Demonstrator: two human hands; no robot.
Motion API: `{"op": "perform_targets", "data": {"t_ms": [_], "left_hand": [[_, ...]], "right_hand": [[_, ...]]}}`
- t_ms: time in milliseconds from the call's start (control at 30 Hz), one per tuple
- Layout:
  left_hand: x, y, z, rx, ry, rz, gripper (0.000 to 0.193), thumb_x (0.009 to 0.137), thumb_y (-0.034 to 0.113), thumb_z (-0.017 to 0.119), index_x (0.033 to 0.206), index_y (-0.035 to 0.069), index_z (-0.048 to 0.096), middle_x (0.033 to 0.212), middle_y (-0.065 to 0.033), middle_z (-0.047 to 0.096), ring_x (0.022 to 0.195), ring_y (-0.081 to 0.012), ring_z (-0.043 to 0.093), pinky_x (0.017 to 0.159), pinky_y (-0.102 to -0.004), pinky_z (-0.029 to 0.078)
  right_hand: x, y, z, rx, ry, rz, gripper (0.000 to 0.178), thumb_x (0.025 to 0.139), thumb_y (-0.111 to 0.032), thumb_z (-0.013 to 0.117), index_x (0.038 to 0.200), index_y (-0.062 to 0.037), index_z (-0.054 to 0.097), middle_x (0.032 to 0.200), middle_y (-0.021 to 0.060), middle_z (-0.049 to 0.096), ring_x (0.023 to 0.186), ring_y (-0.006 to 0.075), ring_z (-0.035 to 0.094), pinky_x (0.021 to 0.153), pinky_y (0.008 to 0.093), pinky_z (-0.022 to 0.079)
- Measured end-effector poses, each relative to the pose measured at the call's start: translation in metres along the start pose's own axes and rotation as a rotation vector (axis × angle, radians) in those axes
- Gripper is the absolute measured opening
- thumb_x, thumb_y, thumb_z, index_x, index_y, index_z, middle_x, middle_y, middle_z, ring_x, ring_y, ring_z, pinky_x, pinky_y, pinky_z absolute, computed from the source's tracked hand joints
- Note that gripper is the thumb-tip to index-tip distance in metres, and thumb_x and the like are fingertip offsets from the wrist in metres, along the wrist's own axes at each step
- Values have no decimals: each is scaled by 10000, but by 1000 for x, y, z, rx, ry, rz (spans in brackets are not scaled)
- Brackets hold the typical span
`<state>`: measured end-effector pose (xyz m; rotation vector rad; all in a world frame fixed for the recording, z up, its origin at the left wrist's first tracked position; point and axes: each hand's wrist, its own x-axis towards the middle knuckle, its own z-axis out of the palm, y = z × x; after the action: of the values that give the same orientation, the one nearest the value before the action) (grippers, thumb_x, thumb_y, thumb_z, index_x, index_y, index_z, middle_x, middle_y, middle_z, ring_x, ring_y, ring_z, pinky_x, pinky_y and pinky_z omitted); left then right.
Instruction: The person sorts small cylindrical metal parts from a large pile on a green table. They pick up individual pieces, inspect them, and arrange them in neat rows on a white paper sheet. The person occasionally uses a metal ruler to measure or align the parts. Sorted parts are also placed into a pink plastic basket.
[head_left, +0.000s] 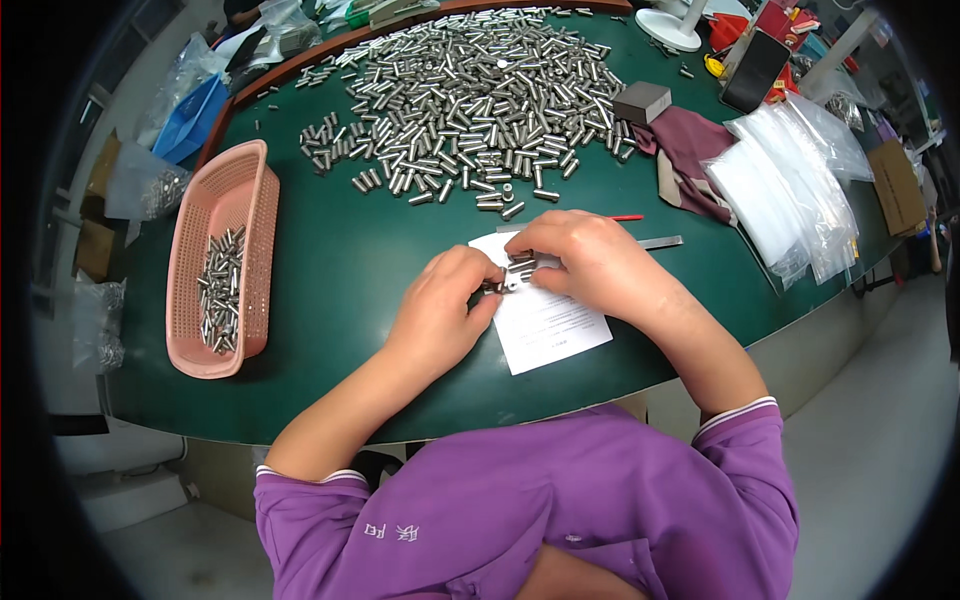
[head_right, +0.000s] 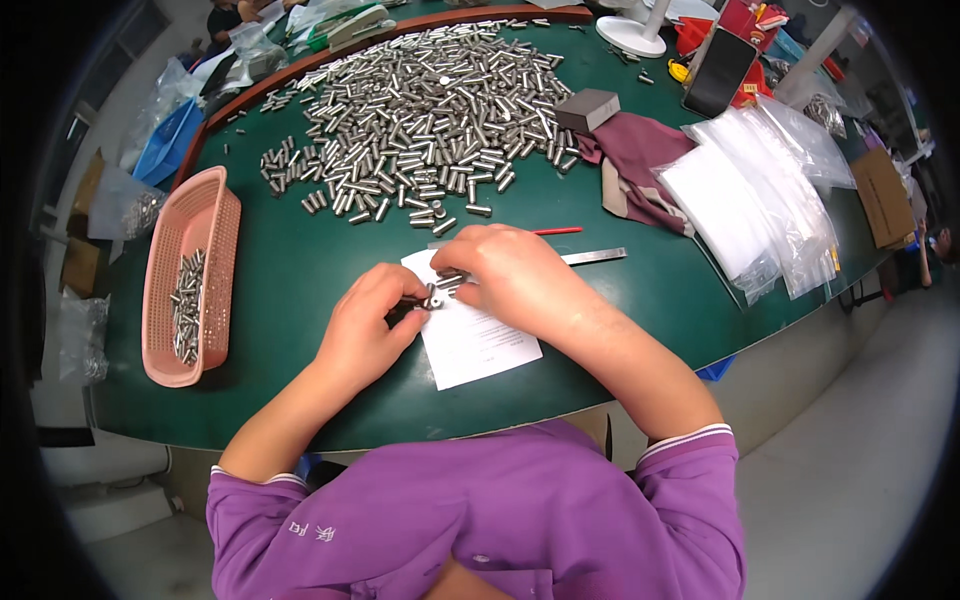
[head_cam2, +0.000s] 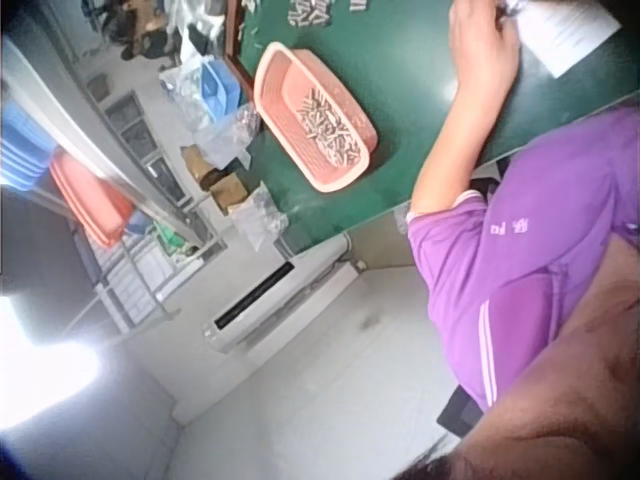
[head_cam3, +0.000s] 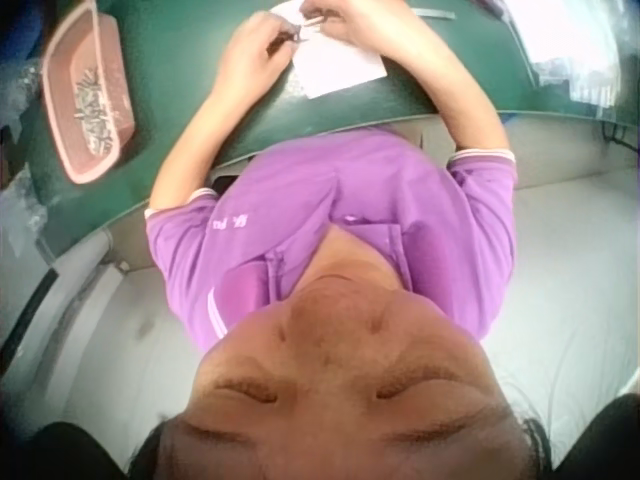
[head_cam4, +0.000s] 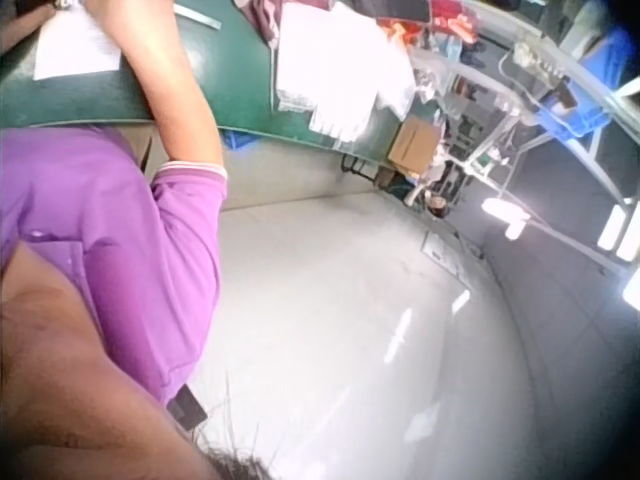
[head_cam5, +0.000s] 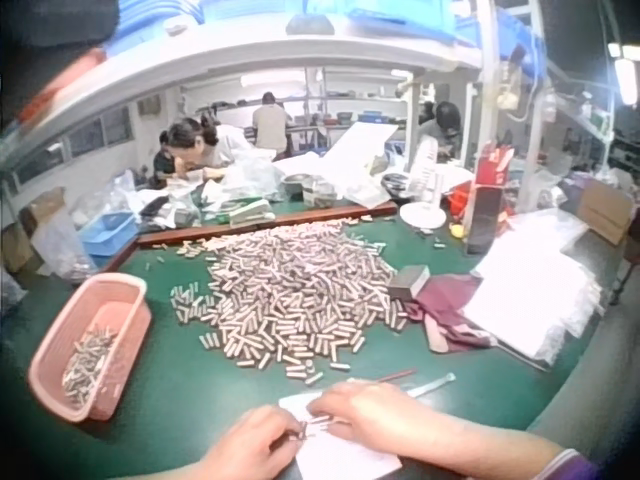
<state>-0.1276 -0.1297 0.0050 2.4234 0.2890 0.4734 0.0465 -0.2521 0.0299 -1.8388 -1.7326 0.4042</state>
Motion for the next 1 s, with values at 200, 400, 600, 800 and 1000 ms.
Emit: {"op": "perform_targets", "data": {"t_ms": [200,400,600,800,1000], "left_hand": [[-7,7,1,78,52,13,348,683,36,766,983,51,591,1031,-84,603,975,-293,544,823,-380,462],[-6,3,8,10,113,24,344,687,40,766,990,57,605,1057,-91,605,998,-290,549,840,-381,461],[0,-2,14,-52,90,29,221,714,65,752,890,52,619,1054,-96,607,1008,-288,550,832,-367,457],[-2,2,14,-39,115,9,193,725,78,740,841,47,588,1050,-105,598,981,-283,548,811,-363,456],[-3,-4,13,8,130,-30,330,716,79,753,992,40,577,1074,-116,587,998,-298,539,840,-377,450]], "right_hand": [[-7,-2,-10,-60,-3,22,338,674,-64,739,1007,-76,687,998,67,651,978,264,557,891,371,456],[-11,-1,-11,-113,3,-3,233,655,-94,755,870,-80,665,958,42,592,970,256,526,893,387,418],[-12,-1,-8,-216,-14,-39,178,645,-130,758,781,-88,650,900,36,568,928,239,522,814,368,408],[-9,-3,-12,-172,17,-50,193,640,-140,767,783,-96,645,889,27,563,928,240,521,811,371,407],[-5,0,2,-171,49,-66,275,642,-154,781,874,-110,640,909,18,573,939,241,524,834,376,411]]}}
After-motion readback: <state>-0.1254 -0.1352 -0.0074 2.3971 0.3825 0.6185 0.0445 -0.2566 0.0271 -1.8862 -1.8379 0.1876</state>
